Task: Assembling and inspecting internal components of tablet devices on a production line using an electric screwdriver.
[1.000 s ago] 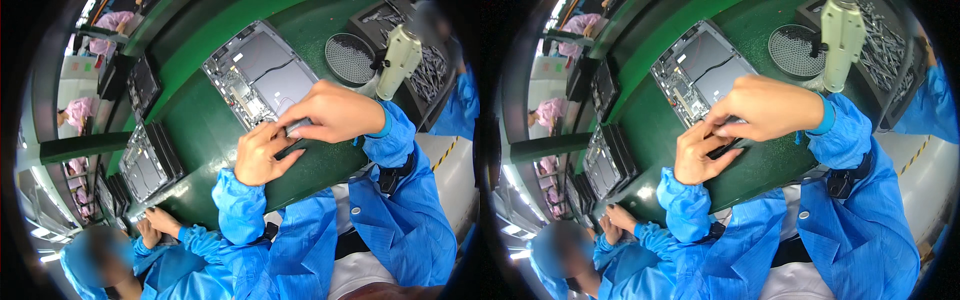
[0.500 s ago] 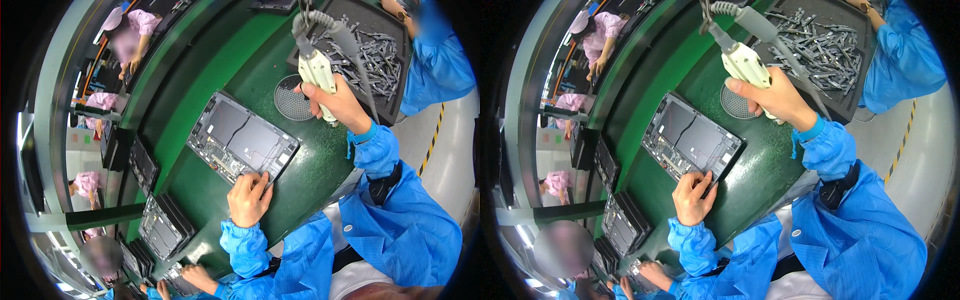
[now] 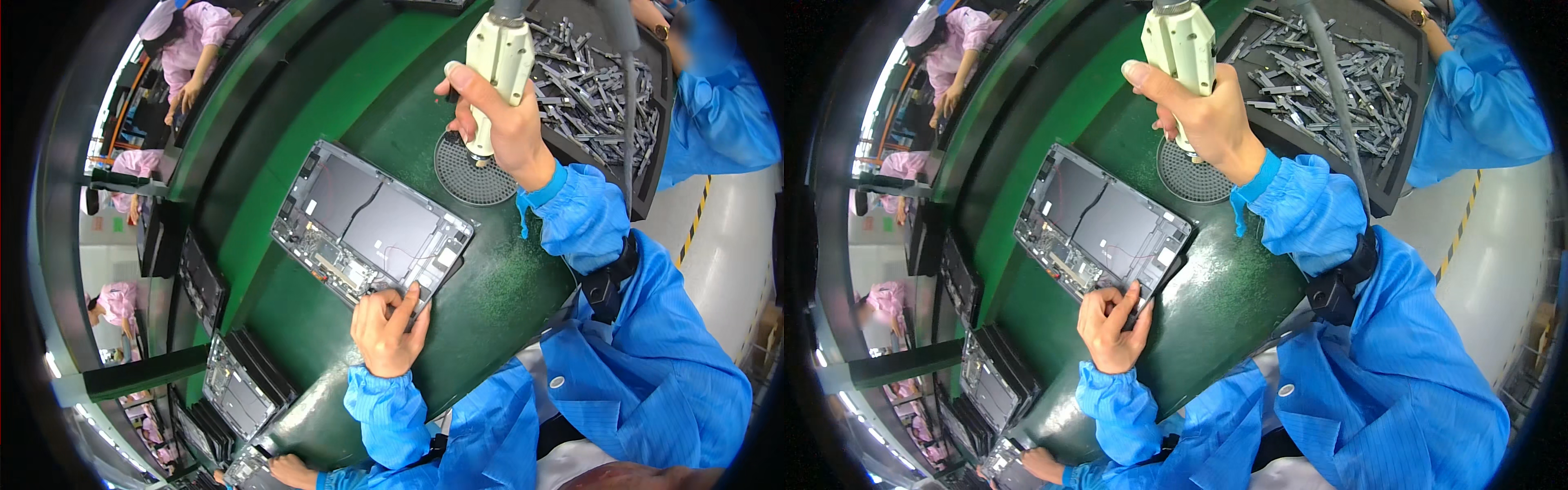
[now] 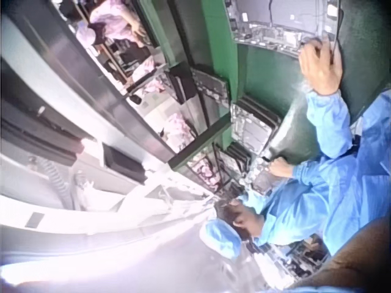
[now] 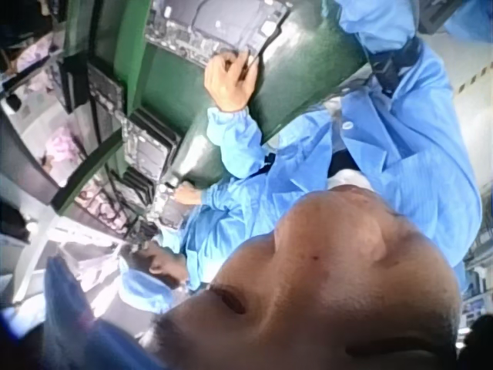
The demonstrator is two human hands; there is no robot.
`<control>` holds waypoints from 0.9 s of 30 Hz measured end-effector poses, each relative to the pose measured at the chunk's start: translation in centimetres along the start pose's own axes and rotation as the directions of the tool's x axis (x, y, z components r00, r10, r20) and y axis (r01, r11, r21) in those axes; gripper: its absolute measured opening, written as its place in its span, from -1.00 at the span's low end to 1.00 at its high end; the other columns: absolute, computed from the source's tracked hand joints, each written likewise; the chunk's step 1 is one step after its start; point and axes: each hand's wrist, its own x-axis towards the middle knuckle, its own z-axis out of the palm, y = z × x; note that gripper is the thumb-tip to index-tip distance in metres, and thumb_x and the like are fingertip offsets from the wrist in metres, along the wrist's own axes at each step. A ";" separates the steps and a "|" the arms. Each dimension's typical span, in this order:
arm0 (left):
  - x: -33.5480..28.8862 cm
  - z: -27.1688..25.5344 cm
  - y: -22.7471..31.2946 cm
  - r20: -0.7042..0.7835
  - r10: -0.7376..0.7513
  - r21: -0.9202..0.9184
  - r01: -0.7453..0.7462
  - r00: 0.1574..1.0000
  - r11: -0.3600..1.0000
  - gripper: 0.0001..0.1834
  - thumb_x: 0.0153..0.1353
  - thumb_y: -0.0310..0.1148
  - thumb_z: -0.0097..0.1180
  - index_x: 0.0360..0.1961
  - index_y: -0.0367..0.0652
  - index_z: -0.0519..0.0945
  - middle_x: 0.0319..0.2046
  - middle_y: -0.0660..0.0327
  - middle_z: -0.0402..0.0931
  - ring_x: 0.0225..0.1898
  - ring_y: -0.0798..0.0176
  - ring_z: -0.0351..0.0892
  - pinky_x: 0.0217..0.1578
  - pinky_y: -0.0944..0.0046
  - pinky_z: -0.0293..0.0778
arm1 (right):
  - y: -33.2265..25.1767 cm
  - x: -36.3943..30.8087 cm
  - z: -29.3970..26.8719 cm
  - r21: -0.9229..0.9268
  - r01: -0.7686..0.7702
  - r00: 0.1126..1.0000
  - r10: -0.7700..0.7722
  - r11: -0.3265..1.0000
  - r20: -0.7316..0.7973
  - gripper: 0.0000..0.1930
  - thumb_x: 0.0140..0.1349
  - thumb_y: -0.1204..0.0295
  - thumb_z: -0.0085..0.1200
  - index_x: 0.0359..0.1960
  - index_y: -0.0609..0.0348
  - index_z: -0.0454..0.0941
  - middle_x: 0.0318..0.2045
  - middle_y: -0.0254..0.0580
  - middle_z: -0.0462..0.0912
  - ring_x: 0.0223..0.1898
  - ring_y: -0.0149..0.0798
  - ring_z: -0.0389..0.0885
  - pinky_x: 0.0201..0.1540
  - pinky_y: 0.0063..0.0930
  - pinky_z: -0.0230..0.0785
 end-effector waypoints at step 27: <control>-0.1 0.4 0.1 -0.088 -0.064 -0.136 0.052 0.994 0.989 -0.77 -0.22 -0.53 0.38 -0.44 -0.20 0.64 -0.55 0.26 0.32 -0.53 0.21 0.34 -0.50 0.24 0.25 | -0.4 -0.4 -0.4 0.167 0.088 0.993 -0.100 0.982 0.064 -0.56 0.24 0.08 0.00 -0.33 0.34 0.53 -0.74 -0.31 0.41 -0.75 -0.48 0.34 -0.54 -0.50 0.41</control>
